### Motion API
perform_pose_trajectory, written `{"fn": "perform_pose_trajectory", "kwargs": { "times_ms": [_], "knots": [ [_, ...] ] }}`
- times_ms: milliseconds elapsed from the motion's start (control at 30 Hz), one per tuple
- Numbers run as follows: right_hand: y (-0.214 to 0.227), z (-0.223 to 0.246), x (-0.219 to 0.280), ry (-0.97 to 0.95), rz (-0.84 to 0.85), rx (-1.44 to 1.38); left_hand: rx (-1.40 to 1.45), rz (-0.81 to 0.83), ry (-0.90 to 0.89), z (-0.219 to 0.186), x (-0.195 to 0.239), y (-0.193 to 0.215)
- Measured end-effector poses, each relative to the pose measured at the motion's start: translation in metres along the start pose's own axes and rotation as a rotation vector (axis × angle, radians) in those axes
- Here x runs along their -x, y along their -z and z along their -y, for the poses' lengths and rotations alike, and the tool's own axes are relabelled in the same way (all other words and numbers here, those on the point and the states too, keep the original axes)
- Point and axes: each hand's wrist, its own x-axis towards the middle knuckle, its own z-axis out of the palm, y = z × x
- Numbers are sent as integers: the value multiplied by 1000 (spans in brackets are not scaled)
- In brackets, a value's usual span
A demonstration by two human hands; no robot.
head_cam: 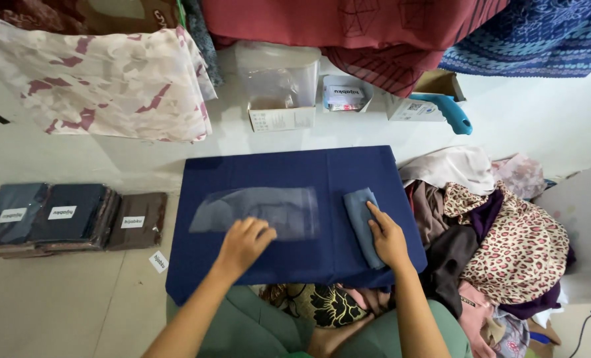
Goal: The person folds a blue fabric on a blue mat, uses a lint roller to clean it, and then places the folded fabric into a clear plastic bag. The person seals the bag and places it with other packaged items.
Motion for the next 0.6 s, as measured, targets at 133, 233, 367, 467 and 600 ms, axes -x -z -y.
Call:
{"fn": "perform_pose_trajectory", "kwargs": {
  "times_ms": [133, 233, 367, 467, 600],
  "knots": [
    [1, -1, 0, 3, 3, 1, 29, 122, 40, -15, 22, 13],
    [2, 5, 0, 7, 9, 2, 146, 228, 96, -15, 29, 12],
    [6, 5, -4, 97, 28, -14, 425, 503, 259, -10, -2, 18],
    [12, 17, -6, 171, 41, -26, 467, 400, 288, -13, -25, -1],
    [17, 66, -1, 330, 59, -25, 558, 408, 307, -18, -53, -21]
  ]
}}
